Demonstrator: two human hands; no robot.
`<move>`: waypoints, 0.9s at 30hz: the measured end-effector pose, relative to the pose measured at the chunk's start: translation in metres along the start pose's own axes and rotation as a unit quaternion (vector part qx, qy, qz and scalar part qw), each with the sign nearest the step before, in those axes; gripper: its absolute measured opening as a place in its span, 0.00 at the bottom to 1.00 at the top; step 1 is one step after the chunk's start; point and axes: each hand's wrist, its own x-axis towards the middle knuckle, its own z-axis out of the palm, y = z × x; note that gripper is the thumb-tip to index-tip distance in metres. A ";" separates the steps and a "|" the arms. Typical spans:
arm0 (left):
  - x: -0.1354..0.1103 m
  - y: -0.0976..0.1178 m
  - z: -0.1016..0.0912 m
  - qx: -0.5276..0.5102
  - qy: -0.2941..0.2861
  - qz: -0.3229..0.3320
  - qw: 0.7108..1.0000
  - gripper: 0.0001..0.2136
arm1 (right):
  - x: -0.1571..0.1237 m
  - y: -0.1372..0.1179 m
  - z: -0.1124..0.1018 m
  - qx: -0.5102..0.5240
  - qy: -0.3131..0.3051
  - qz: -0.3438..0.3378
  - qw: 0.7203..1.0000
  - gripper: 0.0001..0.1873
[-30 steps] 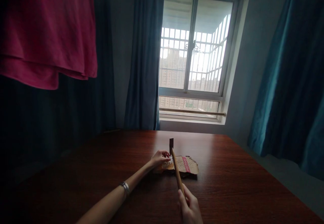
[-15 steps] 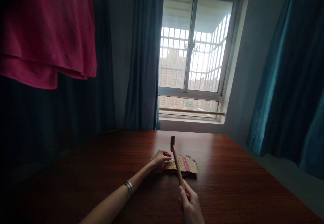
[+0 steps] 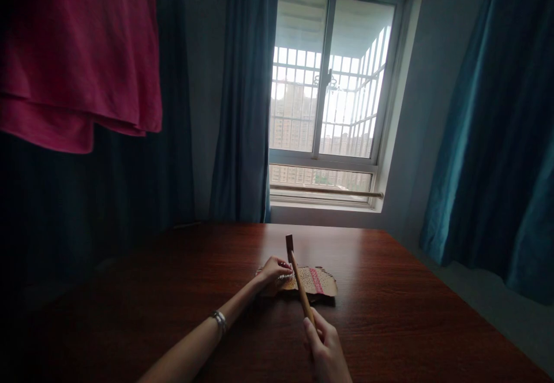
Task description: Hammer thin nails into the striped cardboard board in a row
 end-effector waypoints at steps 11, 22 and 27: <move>-0.008 -0.004 -0.018 0.000 -0.039 0.045 0.998 0.16 | -0.002 -0.009 0.006 -0.013 -0.011 0.015 1.000 0.31; -0.021 -0.002 -0.038 0.059 -0.040 0.082 0.994 0.16 | 0.001 -0.009 0.011 0.001 0.006 0.028 1.000 0.33; -0.026 0.003 -0.033 0.098 -0.004 0.117 0.988 0.13 | 0.001 -0.008 0.017 -0.001 -0.002 0.029 1.000 0.35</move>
